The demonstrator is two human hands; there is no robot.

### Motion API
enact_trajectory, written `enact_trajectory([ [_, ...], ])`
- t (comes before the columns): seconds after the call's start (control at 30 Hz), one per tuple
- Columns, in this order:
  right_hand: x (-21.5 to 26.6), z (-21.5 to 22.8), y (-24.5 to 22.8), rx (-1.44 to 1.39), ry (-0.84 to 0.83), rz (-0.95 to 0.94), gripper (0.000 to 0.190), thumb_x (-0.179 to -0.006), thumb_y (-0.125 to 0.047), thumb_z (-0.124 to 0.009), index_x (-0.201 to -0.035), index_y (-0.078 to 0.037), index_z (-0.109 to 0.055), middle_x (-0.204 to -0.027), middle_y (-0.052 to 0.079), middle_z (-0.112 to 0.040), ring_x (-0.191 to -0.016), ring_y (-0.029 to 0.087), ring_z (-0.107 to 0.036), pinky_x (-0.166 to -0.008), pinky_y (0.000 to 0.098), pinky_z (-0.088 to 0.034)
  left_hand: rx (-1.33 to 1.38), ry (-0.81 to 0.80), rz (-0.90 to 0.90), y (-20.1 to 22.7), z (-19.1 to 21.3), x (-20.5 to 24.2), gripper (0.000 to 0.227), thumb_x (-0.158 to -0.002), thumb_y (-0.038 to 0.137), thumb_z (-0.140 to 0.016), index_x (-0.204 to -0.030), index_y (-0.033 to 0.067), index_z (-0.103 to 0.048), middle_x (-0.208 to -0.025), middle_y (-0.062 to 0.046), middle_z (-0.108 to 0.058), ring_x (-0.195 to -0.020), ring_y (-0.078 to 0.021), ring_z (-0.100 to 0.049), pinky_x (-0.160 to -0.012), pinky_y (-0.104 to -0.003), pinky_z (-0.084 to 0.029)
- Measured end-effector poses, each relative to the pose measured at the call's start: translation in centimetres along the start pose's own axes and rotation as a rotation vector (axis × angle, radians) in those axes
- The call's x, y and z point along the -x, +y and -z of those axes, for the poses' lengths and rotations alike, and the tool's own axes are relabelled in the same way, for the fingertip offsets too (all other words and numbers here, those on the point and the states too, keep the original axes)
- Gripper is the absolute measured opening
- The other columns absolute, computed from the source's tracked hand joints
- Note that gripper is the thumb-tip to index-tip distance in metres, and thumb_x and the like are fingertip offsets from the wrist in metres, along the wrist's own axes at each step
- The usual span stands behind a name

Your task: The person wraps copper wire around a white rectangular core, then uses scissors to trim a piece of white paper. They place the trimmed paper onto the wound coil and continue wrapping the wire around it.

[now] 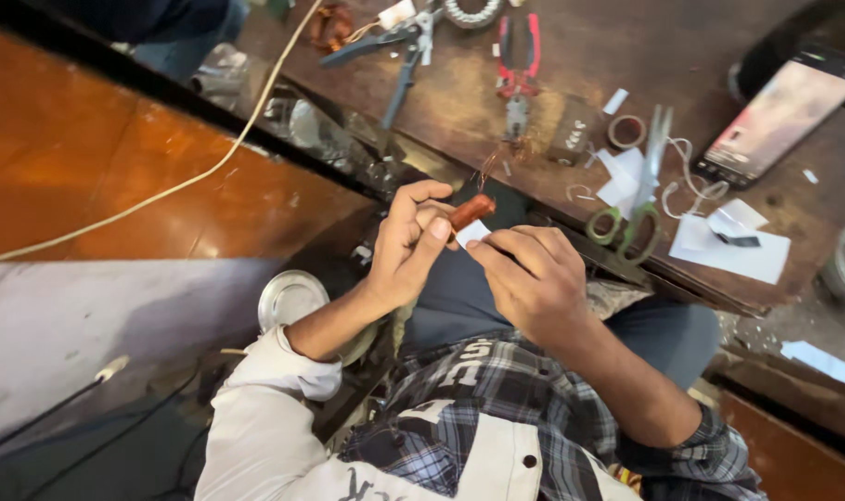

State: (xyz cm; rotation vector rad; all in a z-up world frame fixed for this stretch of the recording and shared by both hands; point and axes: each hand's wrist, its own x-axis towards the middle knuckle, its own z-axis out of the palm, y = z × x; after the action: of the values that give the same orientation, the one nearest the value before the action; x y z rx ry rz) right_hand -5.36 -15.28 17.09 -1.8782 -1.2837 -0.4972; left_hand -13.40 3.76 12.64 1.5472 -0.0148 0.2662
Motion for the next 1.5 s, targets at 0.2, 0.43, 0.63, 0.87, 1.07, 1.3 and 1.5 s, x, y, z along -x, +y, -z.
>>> enact_trajectory([
  [0.2, -0.7, -2.1, -0.3, 0.054, 0.074, 0.207, 0.023, -0.083, 0.001, -0.081, -0.105, -0.001, -0.075, -0.105, 0.008, -0.067, -0.093, 0.023, -0.064, -0.083, 0.0385, -0.053, -0.078, 0.005, -0.024, 2.1, 1.8, 1.9, 0.045, -0.111, 0.02, -0.055, -0.145, -0.0033, -0.037, -0.096, -0.008, -0.069, -0.087, -0.0101, -0.063, -0.08, -0.025, -0.051],
  [0.43, 0.3, -3.6, 0.3, 0.083, 0.168, 0.266, 0.022, -0.083, 0.0, -0.083, -0.104, -0.004, -0.075, -0.105, 0.007, -0.062, -0.096, 0.025, -0.061, -0.083, 0.0406, -0.054, -0.225, -0.032, -0.089, 2.3, 2.4, 1.9, 0.023, -0.107, 0.016, -0.061, -0.118, -0.0038, -0.063, -0.096, -0.007, -0.073, -0.086, -0.008, -0.064, -0.075, -0.023, -0.051],
  [0.63, 2.4, -2.1, 0.9, -0.262, 0.004, -0.046, 0.053, -0.088, -0.014, -0.083, -0.133, -0.007, -0.055, -0.124, 0.011, -0.059, -0.116, 0.031, -0.057, -0.107, 0.0462, -0.044, 0.133, -0.215, 0.194, 0.1, 3.3, 1.3, 0.02, -0.107, 0.018, -0.06, -0.106, -0.0007, -0.067, -0.088, -0.003, -0.07, -0.082, -0.0072, -0.064, -0.074, -0.024, -0.051],
  [0.87, 2.2, 0.7, 3.1, -0.783, -0.285, -0.456, 0.073, -0.09, -0.015, -0.073, -0.153, -0.001, -0.039, -0.143, 0.017, -0.06, -0.139, 0.03, -0.054, -0.123, 0.0395, -0.036, 0.378, -0.28, 0.323, -2.7, 3.6, 1.2, 0.024, -0.106, 0.022, -0.061, -0.101, -0.001, -0.068, -0.089, -0.004, -0.07, -0.083, -0.0078, -0.063, -0.076, -0.025, -0.049],
  [1.07, 2.8, -0.2, 3.3, -0.614, -0.352, -0.426, 0.069, -0.081, -0.013, -0.082, -0.142, -0.001, -0.053, -0.128, 0.014, -0.066, -0.118, 0.019, -0.065, -0.103, 0.0322, -0.051, 0.422, -0.354, 0.36, -3.6, 2.8, 0.9, 0.024, -0.106, 0.023, -0.063, -0.103, -0.0006, -0.069, -0.088, -0.004, -0.069, -0.082, -0.0062, -0.061, -0.073, -0.024, -0.046],
  [1.3, 5.5, -1.9, 3.5, -0.772, -0.261, -0.613, 0.038, -0.085, 0.002, -0.075, -0.122, 0.002, -0.069, -0.116, 0.01, -0.071, -0.105, 0.014, -0.069, -0.093, 0.0269, -0.053, 0.483, -0.359, 0.338, -3.6, 2.3, 0.8, 0.024, -0.107, 0.02, -0.059, -0.12, 0.0005, -0.06, -0.104, -0.007, -0.07, -0.091, -0.0112, -0.065, -0.084, -0.026, -0.05],
  [1.5, 7.5, -3.1, 3.1, -1.129, -0.13, -0.848, 0.035, -0.09, 0.016, -0.062, -0.123, 0.005, -0.065, -0.117, 0.008, -0.068, -0.108, 0.014, -0.067, -0.092, 0.0274, -0.054, 0.549, -0.309, 0.355, -3.7, 0.5, 1.3, 0.03, -0.108, 0.021, -0.057, -0.131, 0.0004, -0.056, -0.104, -0.009, -0.07, -0.092, -0.0152, -0.068, -0.084, -0.03, -0.054],
])
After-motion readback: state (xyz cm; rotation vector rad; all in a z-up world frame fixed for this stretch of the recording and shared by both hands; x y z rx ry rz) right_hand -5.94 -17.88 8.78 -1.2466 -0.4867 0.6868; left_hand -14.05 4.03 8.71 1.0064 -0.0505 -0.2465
